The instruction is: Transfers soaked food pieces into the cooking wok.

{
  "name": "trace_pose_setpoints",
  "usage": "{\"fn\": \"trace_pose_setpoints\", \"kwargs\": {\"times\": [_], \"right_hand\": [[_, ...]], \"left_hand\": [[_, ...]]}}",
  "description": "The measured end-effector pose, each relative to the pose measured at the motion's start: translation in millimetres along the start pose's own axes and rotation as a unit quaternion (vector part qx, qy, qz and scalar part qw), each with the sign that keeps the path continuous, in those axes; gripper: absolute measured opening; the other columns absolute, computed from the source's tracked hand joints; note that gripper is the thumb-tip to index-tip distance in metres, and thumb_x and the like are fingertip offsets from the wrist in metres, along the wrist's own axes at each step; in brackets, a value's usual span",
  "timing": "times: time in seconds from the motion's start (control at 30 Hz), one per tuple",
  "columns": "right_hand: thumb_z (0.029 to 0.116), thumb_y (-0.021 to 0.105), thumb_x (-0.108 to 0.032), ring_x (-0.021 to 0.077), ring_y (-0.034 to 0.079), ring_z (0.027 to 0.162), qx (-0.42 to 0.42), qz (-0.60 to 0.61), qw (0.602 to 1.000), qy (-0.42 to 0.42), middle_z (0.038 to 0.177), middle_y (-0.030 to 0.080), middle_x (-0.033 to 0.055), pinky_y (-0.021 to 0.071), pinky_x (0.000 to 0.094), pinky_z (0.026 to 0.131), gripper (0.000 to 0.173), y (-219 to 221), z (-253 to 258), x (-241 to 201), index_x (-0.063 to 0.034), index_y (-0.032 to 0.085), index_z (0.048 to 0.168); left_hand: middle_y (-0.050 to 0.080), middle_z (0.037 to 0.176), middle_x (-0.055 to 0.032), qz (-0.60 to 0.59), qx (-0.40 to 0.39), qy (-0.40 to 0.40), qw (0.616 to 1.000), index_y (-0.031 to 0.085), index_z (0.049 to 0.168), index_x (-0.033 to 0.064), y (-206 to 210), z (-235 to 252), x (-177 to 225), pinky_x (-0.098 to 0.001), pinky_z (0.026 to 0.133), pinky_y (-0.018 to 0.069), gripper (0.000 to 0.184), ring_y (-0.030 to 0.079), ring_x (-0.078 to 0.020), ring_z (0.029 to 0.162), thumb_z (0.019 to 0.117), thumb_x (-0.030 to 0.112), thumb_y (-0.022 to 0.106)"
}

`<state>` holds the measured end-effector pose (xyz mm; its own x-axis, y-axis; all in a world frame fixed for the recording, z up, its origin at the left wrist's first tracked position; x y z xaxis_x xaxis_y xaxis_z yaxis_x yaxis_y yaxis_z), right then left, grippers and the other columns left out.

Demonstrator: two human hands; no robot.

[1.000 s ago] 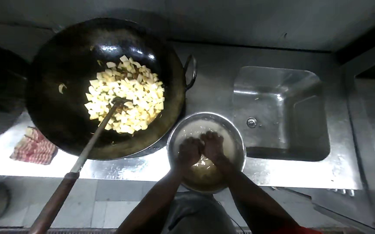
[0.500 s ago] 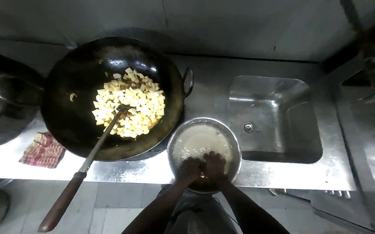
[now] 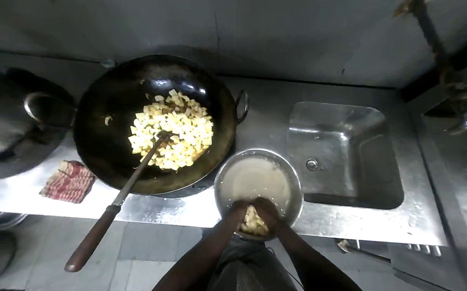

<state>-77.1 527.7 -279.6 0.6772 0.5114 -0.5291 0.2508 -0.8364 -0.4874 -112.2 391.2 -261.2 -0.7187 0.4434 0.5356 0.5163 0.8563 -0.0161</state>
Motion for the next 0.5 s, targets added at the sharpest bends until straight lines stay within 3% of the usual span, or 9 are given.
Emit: {"fn": "trace_pose_setpoints", "kwargs": {"times": [0.1,0.23,0.33,0.43,0.47,0.5], "right_hand": [[0.1055,0.054,-0.041,0.036,0.064,0.112,0.008,0.128,0.992,0.009,0.119,0.068,0.0208,0.0494,0.0592,0.097,0.041,5,2,4,-0.0065,0.07,0.121],[0.1085,0.05,-0.036,0.0287,0.061,0.121,-0.008,0.322,0.946,0.043,0.132,0.064,0.018,0.0497,0.051,0.103,0.041,4,-8,-5,-0.0056,0.063,0.133],[0.1098,0.042,-0.038,0.0202,0.067,0.101,-0.045,0.536,0.842,0.042,0.114,0.068,0.0093,0.0579,0.0427,0.084,0.039,9,-16,-7,-0.0114,0.06,0.131],[0.1074,0.041,-0.044,0.0172,0.067,0.092,-0.112,0.666,0.738,-0.01,0.103,0.069,0.0049,0.0574,0.0391,0.077,0.038,10,-6,-2,-0.0166,0.062,0.123],[0.1068,0.042,-0.042,0.018,0.069,0.094,-0.172,0.704,0.683,-0.089,0.104,0.071,0.0061,0.059,0.039,0.077,0.038,13,4,7,-0.0148,0.062,0.124],[0.1086,0.041,-0.04,0.0198,0.068,0.104,-0.248,0.721,0.619,-0.187,0.114,0.069,0.0088,0.059,0.0395,0.084,0.04,14,12,15,-0.012,0.056,0.133]], "left_hand": [[0.061,0.129,-0.0222,-0.149,0.02,-0.012,0.989,0.056,0.134,-0.001,9,-3,1,-0.0502,0.096,0.0517,0.037,0.06,-0.0316,0.114,0.1089,0.025,0.048],[0.055,0.14,-0.0239,-0.14,0.053,0.012,0.989,0.053,0.141,0.0008,21,-18,17,-0.0541,0.104,0.0467,0.044,0.055,-0.0354,0.127,0.1107,0.032,0.045],[0.052,0.144,-0.0243,-0.103,0.039,0.049,0.993,0.046,0.148,0.0048,32,-37,39,-0.0556,0.106,0.0458,0.05,0.053,-0.037,0.13,0.1097,0.036,0.046],[0.056,0.135,-0.0306,0.013,0.042,0.136,0.99,0.046,0.146,-0.0025,36,-67,64,-0.0543,0.096,0.0537,0.054,0.06,-0.041,0.12,0.1066,0.035,0.051],[0.054,0.138,-0.0323,0.067,0.059,0.15,0.985,0.044,0.146,-0.0056,40,-84,77,-0.0522,0.099,0.0524,0.055,0.058,-0.0415,0.124,0.1059,0.03,0.053],[0.047,0.148,-0.0298,0.113,0.074,0.111,0.985,0.038,0.151,-0.0047,47,-108,98,-0.0487,0.111,0.0433,0.056,0.049,-0.0391,0.136,0.1067,0.025,0.054]]}}
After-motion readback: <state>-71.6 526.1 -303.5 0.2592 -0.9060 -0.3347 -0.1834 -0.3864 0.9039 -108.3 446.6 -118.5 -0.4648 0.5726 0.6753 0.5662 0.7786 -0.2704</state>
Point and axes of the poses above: each hand's wrist, its own z-axis towards the middle knuckle, its own y-axis out of the palm, x = y × z, the point moved 1 cm from there along z, towards the middle knuckle
